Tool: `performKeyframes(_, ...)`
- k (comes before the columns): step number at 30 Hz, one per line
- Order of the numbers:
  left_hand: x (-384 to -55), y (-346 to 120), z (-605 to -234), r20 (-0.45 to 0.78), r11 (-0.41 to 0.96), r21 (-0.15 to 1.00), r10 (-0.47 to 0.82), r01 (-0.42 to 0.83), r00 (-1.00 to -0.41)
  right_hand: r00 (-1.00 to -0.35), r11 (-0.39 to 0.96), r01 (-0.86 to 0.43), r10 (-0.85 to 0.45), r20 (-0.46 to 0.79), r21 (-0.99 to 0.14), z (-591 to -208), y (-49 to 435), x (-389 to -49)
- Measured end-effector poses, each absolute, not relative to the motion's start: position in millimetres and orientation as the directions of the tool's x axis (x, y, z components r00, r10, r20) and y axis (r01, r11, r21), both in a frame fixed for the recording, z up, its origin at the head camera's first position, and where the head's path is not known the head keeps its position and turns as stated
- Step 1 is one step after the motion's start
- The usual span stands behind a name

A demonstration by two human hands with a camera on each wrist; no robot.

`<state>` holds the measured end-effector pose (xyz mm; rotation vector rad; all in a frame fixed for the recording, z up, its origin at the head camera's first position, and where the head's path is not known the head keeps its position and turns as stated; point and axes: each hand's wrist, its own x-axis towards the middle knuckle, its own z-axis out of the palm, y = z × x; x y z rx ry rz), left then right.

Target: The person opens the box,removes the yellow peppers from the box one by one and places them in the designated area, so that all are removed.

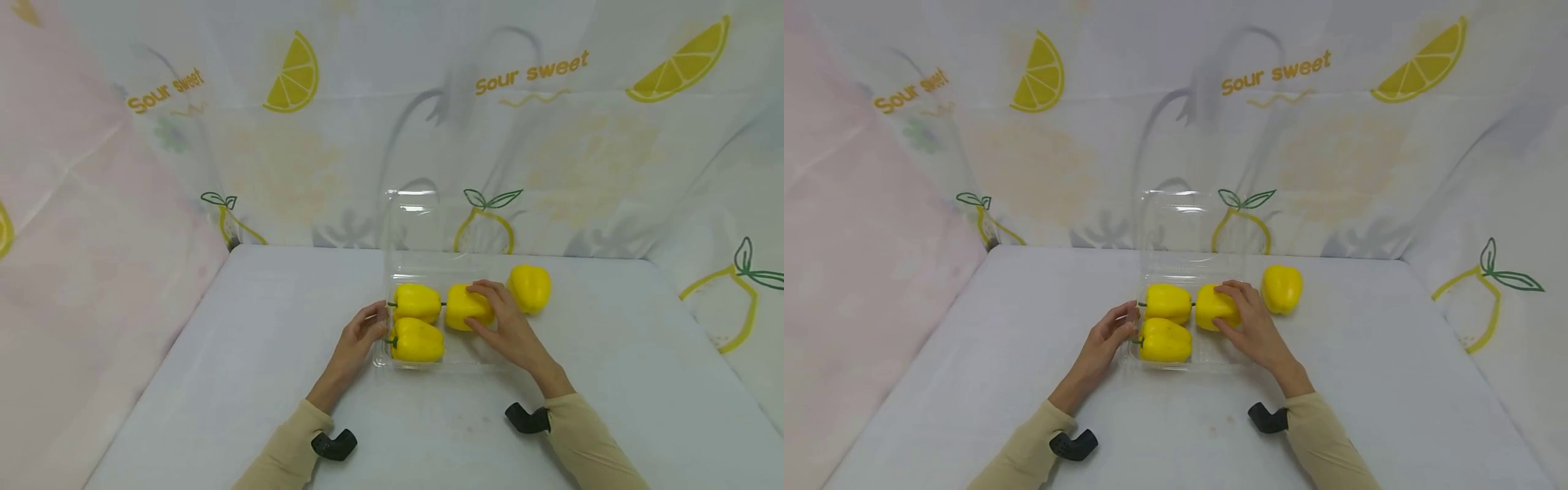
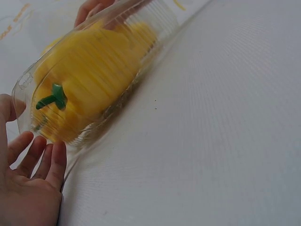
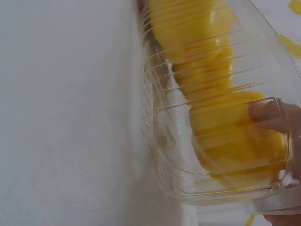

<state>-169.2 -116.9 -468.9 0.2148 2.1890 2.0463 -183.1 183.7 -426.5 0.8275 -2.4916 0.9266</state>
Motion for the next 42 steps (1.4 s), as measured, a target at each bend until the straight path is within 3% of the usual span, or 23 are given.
performKeyframes(16, -171, -115, -465, -0.031, 0.086, 0.996, 0.198, -0.014, -0.980, -0.760, 0.561, -0.636, -0.334, 0.558, -0.530, -416, 193, -184)
performKeyframes(24, -161, -111, -440, -0.017, 0.104, 0.995, 0.234, 0.007, -0.972, -0.810, 0.585, -0.571, -0.286, 0.512, -0.576, -411, 198, -182)
performKeyframes(30, -165, -116, -459, 0.004, 0.076, 0.997, 0.199, 0.020, -0.980, -0.852, 0.604, -0.512, -0.266, 0.451, -0.611, -409, 197, -183)
performKeyframes(42, -170, -115, -471, 0.015, 0.050, 0.998, 0.195, 0.026, -0.981, -0.870, 0.600, -0.477, -0.221, 0.440, -0.643, -403, 207, -183)
